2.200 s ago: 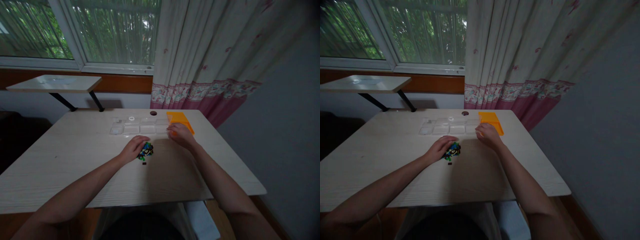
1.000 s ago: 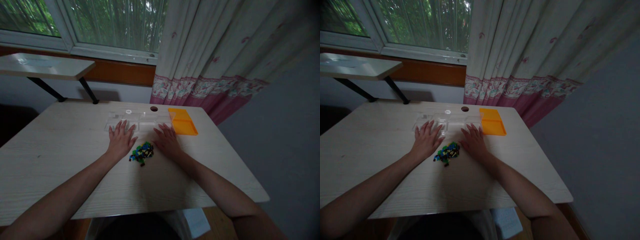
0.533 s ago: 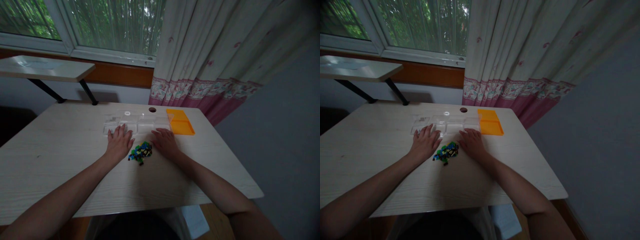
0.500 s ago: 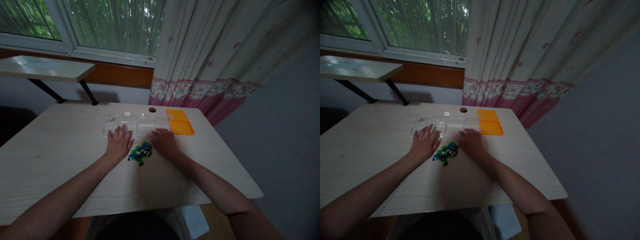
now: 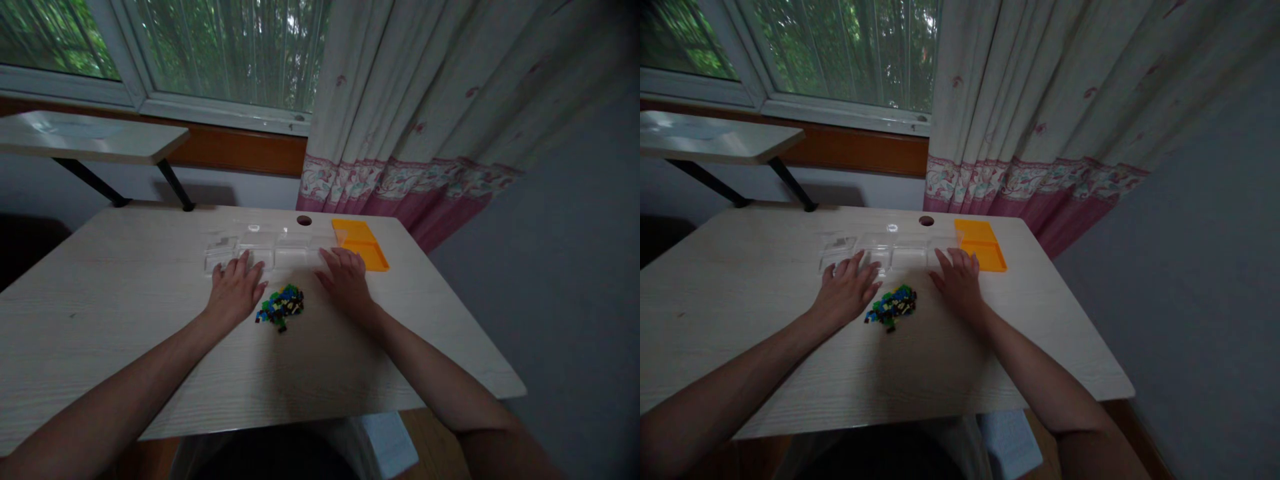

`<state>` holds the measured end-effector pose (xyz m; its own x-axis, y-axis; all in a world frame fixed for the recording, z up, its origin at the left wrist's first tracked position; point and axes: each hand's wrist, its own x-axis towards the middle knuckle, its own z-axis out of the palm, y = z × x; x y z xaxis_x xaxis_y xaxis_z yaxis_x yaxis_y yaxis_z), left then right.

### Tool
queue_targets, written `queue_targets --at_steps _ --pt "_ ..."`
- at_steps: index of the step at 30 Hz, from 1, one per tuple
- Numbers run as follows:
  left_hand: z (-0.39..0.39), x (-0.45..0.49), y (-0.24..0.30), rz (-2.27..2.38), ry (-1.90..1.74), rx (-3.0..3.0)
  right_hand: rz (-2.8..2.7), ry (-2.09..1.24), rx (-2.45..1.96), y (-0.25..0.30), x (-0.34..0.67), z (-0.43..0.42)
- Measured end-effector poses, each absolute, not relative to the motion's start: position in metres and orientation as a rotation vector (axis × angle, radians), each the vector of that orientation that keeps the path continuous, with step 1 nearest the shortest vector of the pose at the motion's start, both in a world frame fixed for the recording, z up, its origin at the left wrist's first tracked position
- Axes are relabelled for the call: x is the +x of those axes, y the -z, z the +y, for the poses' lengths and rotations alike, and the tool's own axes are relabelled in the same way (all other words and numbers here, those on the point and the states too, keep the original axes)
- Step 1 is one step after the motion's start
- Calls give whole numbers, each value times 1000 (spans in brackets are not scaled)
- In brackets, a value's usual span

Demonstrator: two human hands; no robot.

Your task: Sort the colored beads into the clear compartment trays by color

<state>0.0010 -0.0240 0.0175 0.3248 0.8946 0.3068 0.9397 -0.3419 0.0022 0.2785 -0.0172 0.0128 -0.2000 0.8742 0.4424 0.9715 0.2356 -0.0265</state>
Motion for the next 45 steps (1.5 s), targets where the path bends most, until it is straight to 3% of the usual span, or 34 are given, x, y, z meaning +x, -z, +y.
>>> queue_targets --at_steps 15,45 --pt "-22 -2 -26 -1696 352 -2399 -2202 209 -1996 -24 277 -20" --pt "-24 -5 -31 -1615 290 -2496 -2390 170 -1961 -36 267 -40"
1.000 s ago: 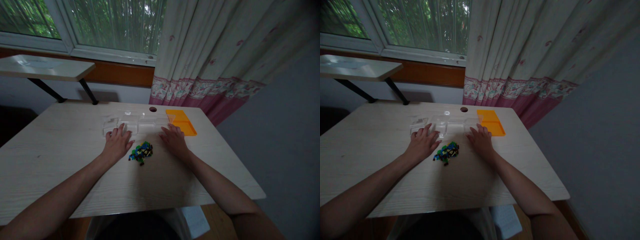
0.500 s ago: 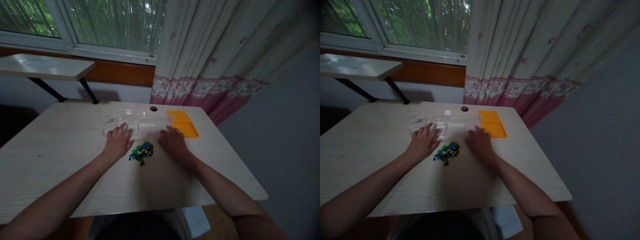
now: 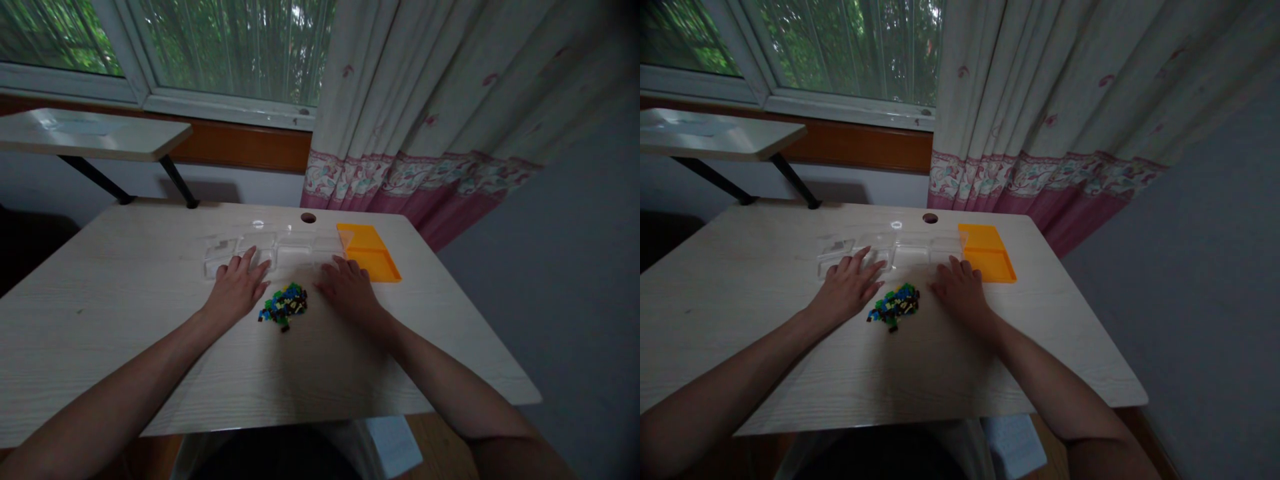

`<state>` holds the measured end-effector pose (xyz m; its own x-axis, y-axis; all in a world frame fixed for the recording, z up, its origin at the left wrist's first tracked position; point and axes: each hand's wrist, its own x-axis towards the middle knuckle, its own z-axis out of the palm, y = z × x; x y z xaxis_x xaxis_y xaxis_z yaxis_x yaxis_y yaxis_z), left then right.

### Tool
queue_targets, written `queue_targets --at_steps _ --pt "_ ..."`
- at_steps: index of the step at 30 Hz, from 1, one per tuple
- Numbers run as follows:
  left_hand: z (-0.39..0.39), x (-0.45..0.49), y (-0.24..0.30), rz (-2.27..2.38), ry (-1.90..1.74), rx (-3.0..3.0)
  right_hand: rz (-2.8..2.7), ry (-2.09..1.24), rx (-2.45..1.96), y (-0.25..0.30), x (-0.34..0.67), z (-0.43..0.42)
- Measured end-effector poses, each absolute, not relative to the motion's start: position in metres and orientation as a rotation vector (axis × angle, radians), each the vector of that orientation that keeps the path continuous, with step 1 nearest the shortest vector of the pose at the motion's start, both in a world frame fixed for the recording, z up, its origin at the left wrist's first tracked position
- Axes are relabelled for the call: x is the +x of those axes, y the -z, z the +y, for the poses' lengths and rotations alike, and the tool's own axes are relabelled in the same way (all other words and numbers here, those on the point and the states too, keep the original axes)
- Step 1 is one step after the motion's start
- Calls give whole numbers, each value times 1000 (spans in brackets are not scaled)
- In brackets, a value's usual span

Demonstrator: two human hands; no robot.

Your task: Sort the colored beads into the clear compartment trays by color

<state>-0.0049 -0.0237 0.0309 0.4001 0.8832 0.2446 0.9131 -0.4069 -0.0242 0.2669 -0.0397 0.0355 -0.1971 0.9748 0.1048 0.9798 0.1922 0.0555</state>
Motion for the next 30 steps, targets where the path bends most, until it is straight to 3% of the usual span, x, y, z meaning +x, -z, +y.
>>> queue_targets --at_steps 24,30 --pt "-26 -5 -30 -1654 378 -2456 -2436 151 -2006 -47 262 -49" --pt "-14 3 -24 -1387 544 -2559 -2427 170 -2013 -47 263 -47"
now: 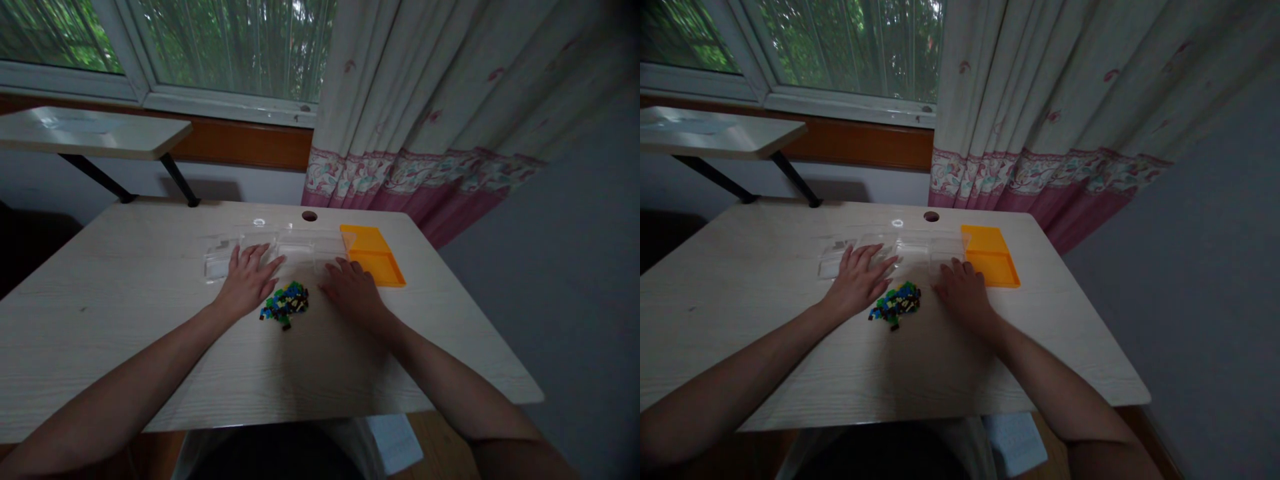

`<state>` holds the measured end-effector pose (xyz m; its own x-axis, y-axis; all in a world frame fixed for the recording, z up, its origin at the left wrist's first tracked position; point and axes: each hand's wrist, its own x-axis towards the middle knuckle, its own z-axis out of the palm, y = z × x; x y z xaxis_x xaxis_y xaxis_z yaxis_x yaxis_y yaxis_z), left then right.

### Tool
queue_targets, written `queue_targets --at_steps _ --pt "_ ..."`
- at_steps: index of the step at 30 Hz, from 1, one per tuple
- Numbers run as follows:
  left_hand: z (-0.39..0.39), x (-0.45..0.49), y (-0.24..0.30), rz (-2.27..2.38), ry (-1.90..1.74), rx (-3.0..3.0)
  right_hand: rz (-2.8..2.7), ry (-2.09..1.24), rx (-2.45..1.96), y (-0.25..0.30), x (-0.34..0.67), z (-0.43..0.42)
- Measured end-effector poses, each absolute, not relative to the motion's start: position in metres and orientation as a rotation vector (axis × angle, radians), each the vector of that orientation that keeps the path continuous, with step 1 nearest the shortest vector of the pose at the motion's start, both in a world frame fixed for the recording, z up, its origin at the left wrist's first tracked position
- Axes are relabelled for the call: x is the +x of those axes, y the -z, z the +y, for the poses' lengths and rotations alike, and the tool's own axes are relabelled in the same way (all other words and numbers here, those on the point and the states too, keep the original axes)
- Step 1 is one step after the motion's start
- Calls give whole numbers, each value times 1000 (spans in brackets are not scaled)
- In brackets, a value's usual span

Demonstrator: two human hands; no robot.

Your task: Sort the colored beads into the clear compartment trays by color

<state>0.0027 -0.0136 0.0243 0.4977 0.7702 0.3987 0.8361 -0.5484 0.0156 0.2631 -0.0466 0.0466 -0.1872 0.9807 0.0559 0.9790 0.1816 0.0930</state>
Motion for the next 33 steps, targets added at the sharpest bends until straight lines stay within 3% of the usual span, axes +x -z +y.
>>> queue_targets --at_steps 25,33 --pt "-5 4 -13 -1265 628 -2675 2372 -191 1978 -44 264 -42" --pt "-10 0 -38 -1242 928 -2802 2582 -139 1852 -63 274 -38"
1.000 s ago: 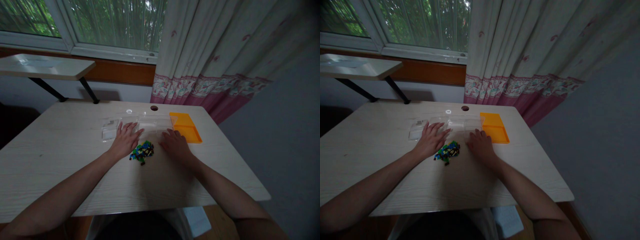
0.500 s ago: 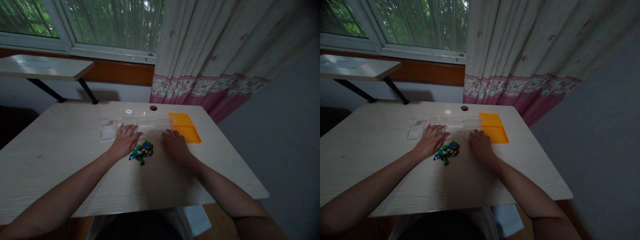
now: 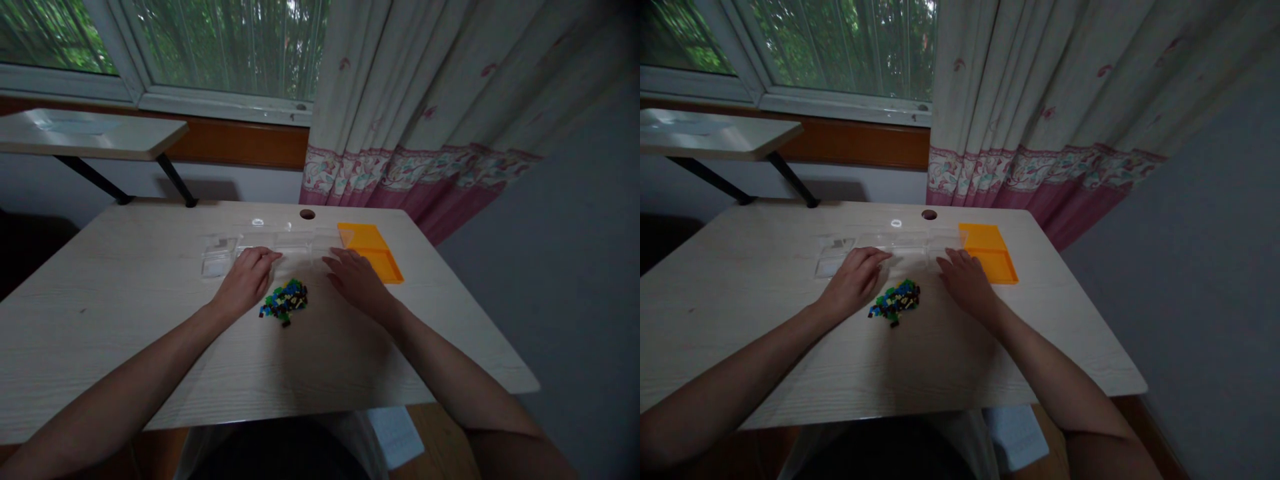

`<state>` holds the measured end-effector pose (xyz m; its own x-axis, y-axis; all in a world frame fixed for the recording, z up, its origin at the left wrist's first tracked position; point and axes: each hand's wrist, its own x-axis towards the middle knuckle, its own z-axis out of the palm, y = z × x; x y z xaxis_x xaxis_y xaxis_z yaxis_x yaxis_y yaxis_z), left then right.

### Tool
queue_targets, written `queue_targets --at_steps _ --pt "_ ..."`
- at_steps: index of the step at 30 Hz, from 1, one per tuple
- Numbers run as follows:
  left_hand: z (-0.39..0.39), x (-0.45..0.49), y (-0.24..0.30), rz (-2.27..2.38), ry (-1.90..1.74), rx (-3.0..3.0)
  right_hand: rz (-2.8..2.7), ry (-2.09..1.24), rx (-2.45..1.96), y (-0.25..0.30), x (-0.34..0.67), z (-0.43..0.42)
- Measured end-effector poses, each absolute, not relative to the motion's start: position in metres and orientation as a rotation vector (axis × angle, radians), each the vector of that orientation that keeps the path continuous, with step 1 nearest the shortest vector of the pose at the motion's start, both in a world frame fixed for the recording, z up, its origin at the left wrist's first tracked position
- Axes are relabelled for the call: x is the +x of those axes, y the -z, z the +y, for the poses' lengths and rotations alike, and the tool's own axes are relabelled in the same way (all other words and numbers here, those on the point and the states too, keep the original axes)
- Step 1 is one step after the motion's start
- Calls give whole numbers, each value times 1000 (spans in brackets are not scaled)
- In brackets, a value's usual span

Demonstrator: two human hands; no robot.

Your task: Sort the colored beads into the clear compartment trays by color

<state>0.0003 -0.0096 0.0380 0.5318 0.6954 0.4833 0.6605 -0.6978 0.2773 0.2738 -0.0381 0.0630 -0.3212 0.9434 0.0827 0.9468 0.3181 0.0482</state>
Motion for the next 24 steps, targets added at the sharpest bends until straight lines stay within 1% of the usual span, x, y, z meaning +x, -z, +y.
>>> queue_targets --at_steps 4,6,9,12,15,20,24 --pt "-19 1 -56 1153 -749 2569 -2612 -119 -1663 -78 260 -43" --pt "-26 1 -57 1097 -679 2537 -2609 -159 -1635 -78 246 -47" --pt "-37 1 -46 1017 -650 2539 -2608 -119 -1596 -68 225 -52" --pt "-43 -2 -29 1020 -760 2528 -2503 -66 -1562 -52 218 -51" --pt "-42 -7 -20 984 -847 2509 -2432 -99 -1454 -40 224 -47" --pt "-37 -11 -21 908 -826 2482 -2387 -123 -1274 -32 236 -45" --pt "-39 -12 -24 870 -777 2495 -2360 -43 -1306 -32 237 -44"
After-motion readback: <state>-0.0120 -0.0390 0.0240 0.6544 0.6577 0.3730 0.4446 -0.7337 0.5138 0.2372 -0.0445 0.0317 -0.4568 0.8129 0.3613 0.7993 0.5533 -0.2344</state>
